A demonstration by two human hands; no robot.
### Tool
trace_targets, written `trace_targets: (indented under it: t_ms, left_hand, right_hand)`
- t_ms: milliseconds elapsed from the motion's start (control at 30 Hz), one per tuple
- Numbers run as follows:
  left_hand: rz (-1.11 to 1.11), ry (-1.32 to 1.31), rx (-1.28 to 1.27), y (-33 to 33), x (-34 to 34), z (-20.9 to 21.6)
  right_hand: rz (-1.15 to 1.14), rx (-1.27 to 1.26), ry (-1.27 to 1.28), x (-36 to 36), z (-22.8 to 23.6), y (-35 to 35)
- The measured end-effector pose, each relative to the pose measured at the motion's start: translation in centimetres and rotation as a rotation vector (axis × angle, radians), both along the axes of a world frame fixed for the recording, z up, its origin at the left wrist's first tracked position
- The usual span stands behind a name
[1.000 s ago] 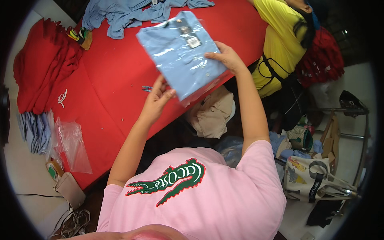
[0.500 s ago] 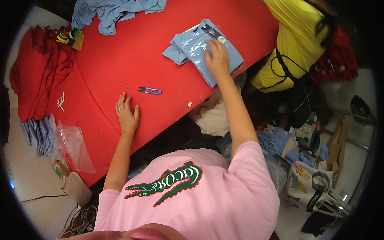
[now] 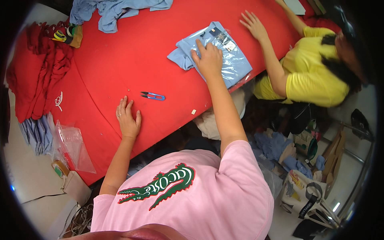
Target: The person places folded shirts into plastic bags, smooths the bags, and secures them with adhesive tape using a blue tool.
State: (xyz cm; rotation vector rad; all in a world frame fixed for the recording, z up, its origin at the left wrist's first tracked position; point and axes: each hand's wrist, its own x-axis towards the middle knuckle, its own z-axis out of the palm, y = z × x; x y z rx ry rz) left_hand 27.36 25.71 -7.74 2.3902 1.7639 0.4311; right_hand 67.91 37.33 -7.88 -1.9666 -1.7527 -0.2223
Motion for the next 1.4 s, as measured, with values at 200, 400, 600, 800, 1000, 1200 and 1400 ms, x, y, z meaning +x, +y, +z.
trace_targets:
  t_ms: [200, 400, 600, 800, 1000, 1200, 1400]
  left_hand:
    - [-0.010, -0.002, -0.001, 0.2, 0.1, 0.3]
    - [-0.006, -0.013, 0.000, 0.2, -0.1, 0.1]
    - [-0.015, -0.035, 0.011, 0.2, -0.1, 0.1]
    - [-0.001, -0.039, -0.002, -0.1, 0.1, 0.4]
    - [0.000, -0.033, 0.026, -0.1, 0.0, -0.2]
    - [-0.006, -0.059, 0.041, -0.2, 0.3, 0.5]
    - [-0.003, -0.069, 0.049, -0.1, 0.2, 0.3]
  right_hand:
    - [-0.010, 0.039, 0.031, 0.2, -0.1, 0.1]
    - [0.006, 0.071, 0.016, 0.3, -0.3, 0.3]
    - [0.002, 0.083, 0.038, 0.4, -0.2, 0.3]
    - [0.122, 0.168, 0.268, -0.7, 2.2, -1.4]
    - [0.501, -0.021, 0.413, -12.5, 2.4, -10.3]
    - [0.598, -0.152, 0.256, -18.1, -0.1, -14.8]
    - [0.591, -0.126, 0.277, -18.0, -0.4, -14.5]
